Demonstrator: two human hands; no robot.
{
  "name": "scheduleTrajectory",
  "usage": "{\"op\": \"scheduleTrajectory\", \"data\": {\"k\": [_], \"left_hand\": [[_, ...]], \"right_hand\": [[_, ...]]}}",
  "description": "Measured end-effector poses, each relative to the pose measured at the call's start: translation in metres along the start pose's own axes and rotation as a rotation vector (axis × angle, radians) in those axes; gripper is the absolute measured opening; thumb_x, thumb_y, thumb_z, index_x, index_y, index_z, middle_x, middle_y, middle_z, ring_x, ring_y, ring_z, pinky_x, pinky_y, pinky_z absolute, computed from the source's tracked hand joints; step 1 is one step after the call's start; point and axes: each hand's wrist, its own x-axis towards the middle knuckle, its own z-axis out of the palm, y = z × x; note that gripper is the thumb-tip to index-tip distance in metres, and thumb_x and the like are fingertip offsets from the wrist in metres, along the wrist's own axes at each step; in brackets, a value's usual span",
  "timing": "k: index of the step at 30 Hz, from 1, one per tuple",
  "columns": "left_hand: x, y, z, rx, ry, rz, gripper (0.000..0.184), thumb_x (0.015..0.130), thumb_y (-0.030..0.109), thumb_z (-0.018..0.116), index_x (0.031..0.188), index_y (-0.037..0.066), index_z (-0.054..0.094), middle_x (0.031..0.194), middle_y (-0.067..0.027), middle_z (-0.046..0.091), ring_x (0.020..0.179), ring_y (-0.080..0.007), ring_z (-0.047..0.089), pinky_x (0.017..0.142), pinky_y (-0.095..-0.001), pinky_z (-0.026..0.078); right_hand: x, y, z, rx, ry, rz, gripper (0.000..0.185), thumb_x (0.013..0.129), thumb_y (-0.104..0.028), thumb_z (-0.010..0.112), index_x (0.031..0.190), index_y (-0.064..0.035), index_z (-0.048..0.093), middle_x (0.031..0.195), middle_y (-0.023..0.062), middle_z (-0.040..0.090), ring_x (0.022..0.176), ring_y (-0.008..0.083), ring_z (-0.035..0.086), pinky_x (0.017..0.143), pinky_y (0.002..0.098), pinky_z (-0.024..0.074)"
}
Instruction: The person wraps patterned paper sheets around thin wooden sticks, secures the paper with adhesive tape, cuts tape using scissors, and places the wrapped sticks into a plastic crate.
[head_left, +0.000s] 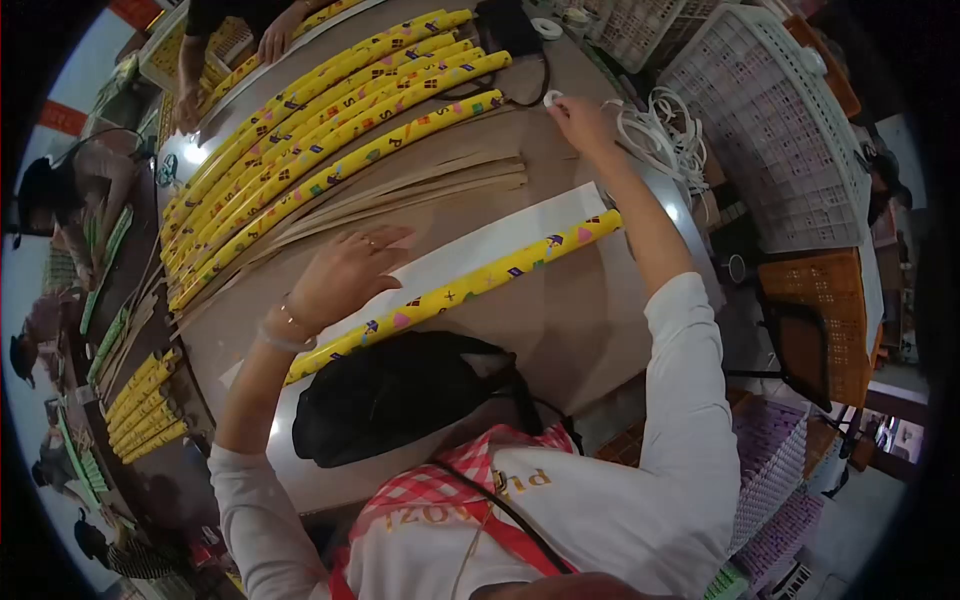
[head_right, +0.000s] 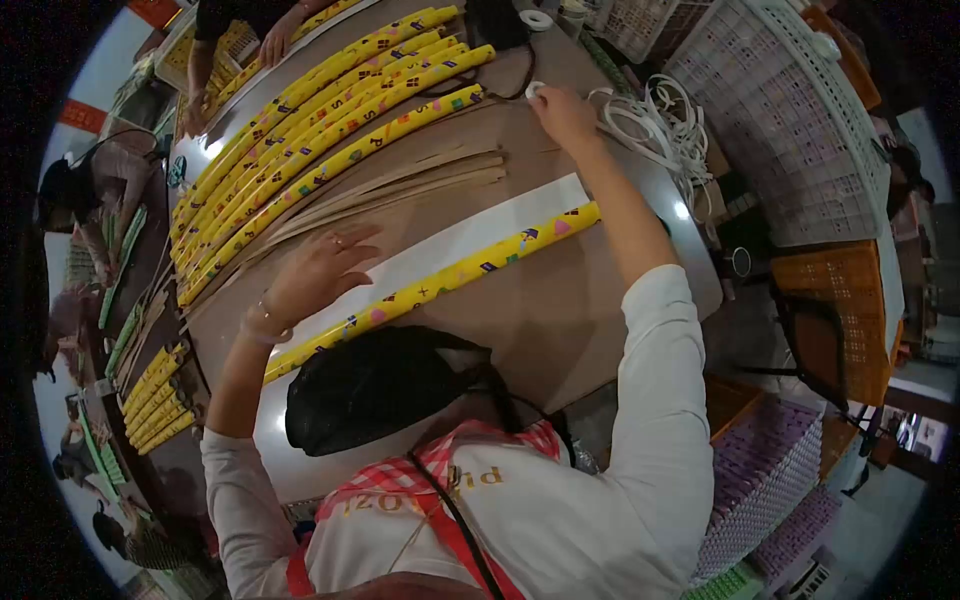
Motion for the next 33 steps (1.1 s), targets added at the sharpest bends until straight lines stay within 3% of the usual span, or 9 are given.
{"op": "scheduleTrajectory", "data": {"k": [8, 9, 12, 16, 19, 24, 27, 30, 33], "left_hand": [[-0.214, 0.003, 0.007, -0.159, 0.570, -0.782, 0.026, 0.080, 0.008, 0.064, 0.105, 0.007, 0.060, 0.111, -0.0066, 0.061, 0.101, -0.0206, 0.058, 0.083, -0.0320, 0.045], [-0.235, 0.001, 0.013, -0.277, 0.572, -1.040, 0.023, 0.083, 0.012, 0.062, 0.105, 0.007, 0.061, 0.101, -0.0051, 0.064, 0.091, -0.0179, 0.061, 0.079, -0.0301, 0.046], [-0.282, -0.016, 0.040, -0.226, 0.754, -1.176, 0.022, 0.085, 0.019, 0.062, 0.102, 0.005, 0.063, 0.089, -0.0056, 0.066, 0.079, -0.0157, 0.062, 0.072, -0.0296, 0.047], [-0.328, -0.040, 0.071, -0.079, 0.909, -1.289, 0.025, 0.081, 0.019, 0.064, 0.099, 0.001, 0.063, 0.079, -0.0095, 0.066, 0.070, -0.0146, 0.063, 0.062, -0.0275, 0.050], [-0.334, -0.048, 0.081, -0.201, 1.028, -1.378, 0.029, 0.076, 0.016, 0.067, 0.100, 0.000, 0.063, 0.076, -0.0110, 0.066, 0.068, -0.0159, 0.064, 0.062, -0.0272, 0.050], [-0.349, -0.075, 0.092, -0.249, 1.054, -1.485, 0.035, 0.074, 0.025, 0.069, 0.097, -0.001, 0.065, 0.084, -0.0138, 0.067, 0.074, -0.0205, 0.066, 0.066, -0.0298, 0.051], [-0.342, -0.069, 0.079, -0.328, 1.095, -1.450, 0.034, 0.073, 0.025, 0.071, 0.093, -0.001, 0.066, 0.081, -0.0125, 0.067, 0.068, -0.0193, 0.065, 0.063, -0.0290, 0.050], [-0.338, -0.070, 0.082, -0.546, 1.064, -1.359, 0.031, 0.075, 0.027, 0.072, 0.089, 0.000, 0.066, 0.073, -0.0056, 0.065, 0.055, -0.0081, 0.055, 0.049, -0.0231, 0.044], [-0.339, -0.070, 0.081, -0.571, 0.983, -1.355, 0.034, 0.074, 0.029, 0.073, 0.091, 0.001, 0.067, 0.075, -0.0074, 0.066, 0.062, -0.0102, 0.059, 0.055, -0.0242, 0.047]], "right_hand": [[-0.077, 0.004, -0.077, -0.055, 0.165, -0.082, 0.025, 0.083, -0.024, 0.059, 0.101, -0.0075, 0.062, 0.084, 0.0132, 0.058, 0.076, 0.0305, 0.058, 0.064, 0.0393, 0.0460], [-0.081, 0.039, -0.068, -0.035, -0.009, -0.080, 0.029, 0.082, -0.025, 0.059, 0.105, -0.0069, 0.061, 0.083, 0.0129, 0.059, 0.075, 0.0296, 0.058, 0.064, 0.0377, 0.0459], [-0.086, 0.033, -0.076, 0.026, -0.293, 0.183, 0.038, 0.082, -0.028, 0.060, 0.112, -0.0049, 0.058, 0.082, 0.0117, 0.060, 0.074, 0.0247, 0.058, 0.067, 0.0334, 0.0456], [-0.078, -0.001, -0.083, 0.214, -0.065, -0.080, 0.028, 0.089, -0.026, 0.054, 0.103, -0.0025, 0.059, 0.073, 0.0057, 0.059, 0.066, 0.0144, 0.056, 0.061, 0.0267, 0.0432], [-0.080, -0.072, -0.087, 0.479, -0.490, 0.117, 0.024, 0.090, -0.024, 0.054, 0.097, -0.0011, 0.059, 0.068, 0.0001, 0.052, 0.063, 0.0063, 0.048, 0.058, 0.0209, 0.0389], [-0.099, -0.167, -0.037, 0.631, -0.828, 0.009, 0.022, 0.090, -0.019, 0.053, 0.096, 0.0014, 0.057, 0.077, 0.0046, 0.059, 0.073, 0.0104, 0.057, 0.067, 0.0234, 0.0459], [-0.108, -0.220, -0.005, 0.634, -0.978, -0.084, 0.023, 0.090, -0.020, 0.052, 0.096, 0.0007, 0.057, 0.078, 0.0060, 0.060, 0.074, 0.0125, 0.059, 0.069, 0.0248, 0.0480], [-0.112, -0.266, 0.012, 0.491, -0.954, -0.172, 0.021, 0.087, -0.017, 0.055, 0.094, 0.0032, 0.059, 0.077, 0.0075, 0.062, 0.070, 0.0117, 0.059, 0.067, 0.0247, 0.0478], [-0.111, -0.298, 0.029, 0.512, -0.991, -0.241, 0.020, 0.086, -0.017, 0.055, 0.091, 0.0026, 0.060, 0.074, 0.0065, 0.062, 0.067, 0.0117, 0.059, 0.064, 0.0251, 0.0475]]}}
